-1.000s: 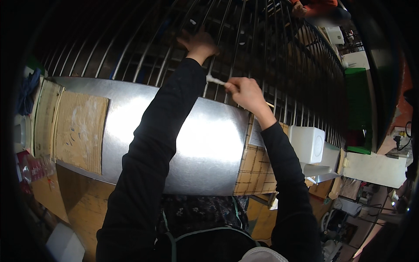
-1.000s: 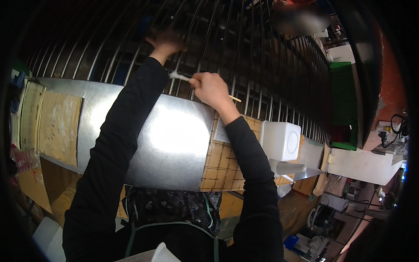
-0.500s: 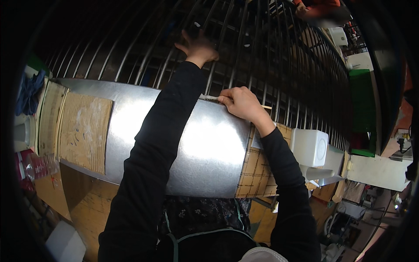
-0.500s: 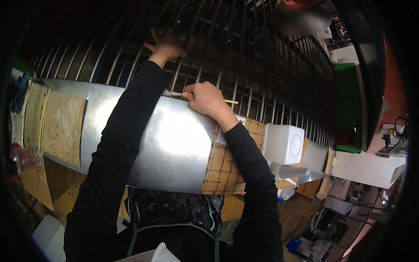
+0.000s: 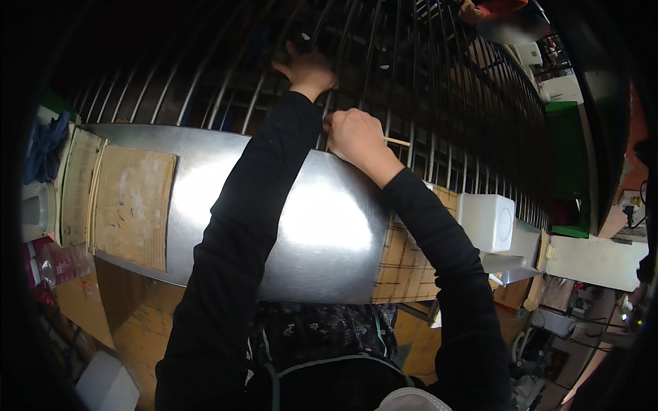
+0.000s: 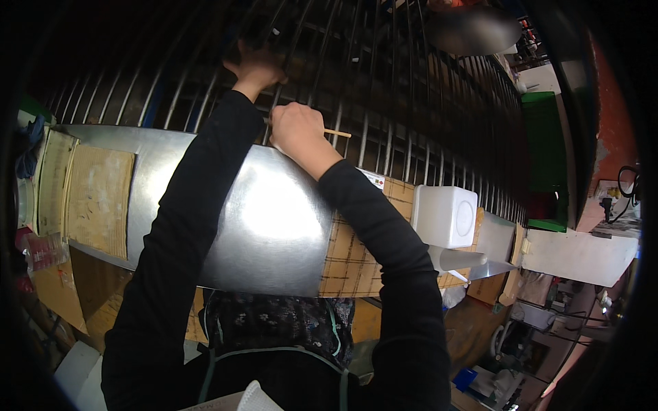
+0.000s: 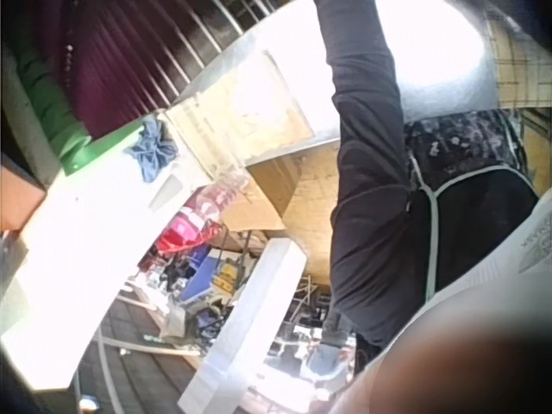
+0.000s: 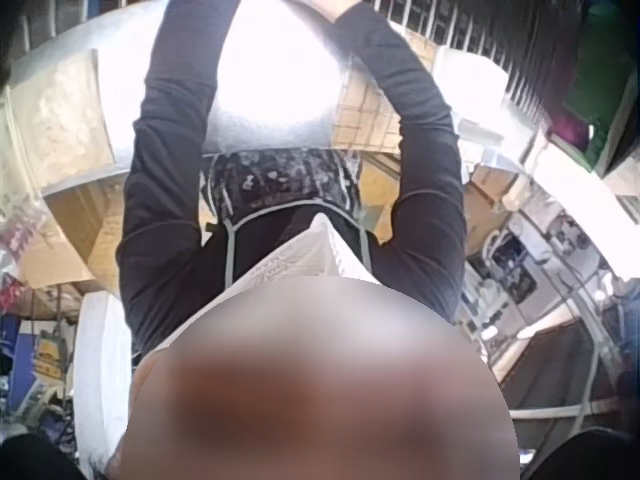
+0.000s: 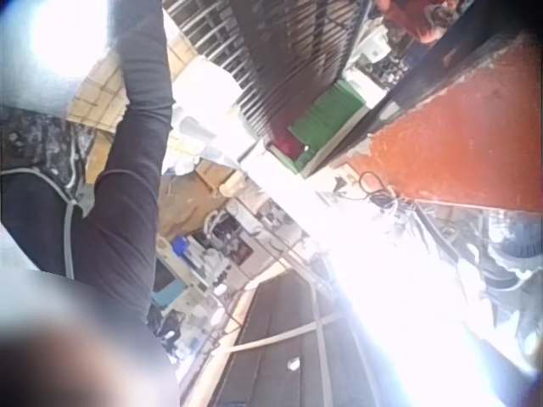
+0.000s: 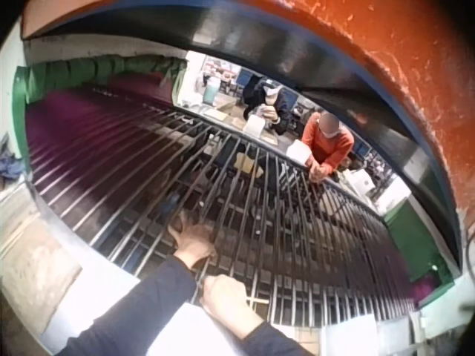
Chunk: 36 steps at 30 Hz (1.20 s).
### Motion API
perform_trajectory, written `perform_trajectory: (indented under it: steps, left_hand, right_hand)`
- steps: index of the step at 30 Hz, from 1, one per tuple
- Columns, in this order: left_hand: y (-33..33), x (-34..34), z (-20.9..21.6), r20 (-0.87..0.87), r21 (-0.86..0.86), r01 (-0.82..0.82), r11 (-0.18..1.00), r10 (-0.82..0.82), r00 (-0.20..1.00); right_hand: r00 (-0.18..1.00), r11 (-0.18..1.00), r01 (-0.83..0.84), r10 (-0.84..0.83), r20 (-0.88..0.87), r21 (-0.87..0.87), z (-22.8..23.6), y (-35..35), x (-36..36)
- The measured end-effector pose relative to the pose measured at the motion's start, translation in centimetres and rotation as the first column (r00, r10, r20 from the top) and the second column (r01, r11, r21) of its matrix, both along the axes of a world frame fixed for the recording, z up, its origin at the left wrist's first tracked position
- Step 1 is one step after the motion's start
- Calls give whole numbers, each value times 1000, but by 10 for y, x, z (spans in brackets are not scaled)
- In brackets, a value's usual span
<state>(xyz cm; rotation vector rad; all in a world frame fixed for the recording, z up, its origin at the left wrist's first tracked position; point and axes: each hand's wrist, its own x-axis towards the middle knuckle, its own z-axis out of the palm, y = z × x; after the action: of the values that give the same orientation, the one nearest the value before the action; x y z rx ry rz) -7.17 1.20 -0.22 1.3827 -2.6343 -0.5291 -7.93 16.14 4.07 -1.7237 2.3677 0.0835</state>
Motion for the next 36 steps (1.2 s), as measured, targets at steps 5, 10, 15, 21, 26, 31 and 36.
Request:
perform_trajectory:
  steps: [5,10,15,21,26,31,36]
  left_hand:
    - [-8,-5,-8,46,60,11,998,-14,999]
    - [-15,-6,-14,-32,90,56,994,-53,998]
    - [-13,-6,-13,-28,176,-2,984,7,1000]
    - [-17,-4,-8,-22,171,52,984,-49,999]
    - [-17,-3,-6,-28,170,71,983,-67,997]
    - [-21,-4,-8,-12,199,85,976,-84,996]
    - [-27,-4,-11,-10,228,99,969,-99,995]
  right_hand:
    - [999,997,-34,32,32,64,-2,2,-2]
    - [999,996,12,-15,-30,-88,-6,-5,-5]
    - [975,998,-31,18,220,55,-2,10,-16]
    - [993,992,51,-38,115,-114,-13,0,-15]
    - [958,998,-27,7,288,64,-13,5,-20]
    - [962,994,78,-57,267,-71,-19,4,-17]
    - [871,1000,14,-14,492,4,-18,9,-27]
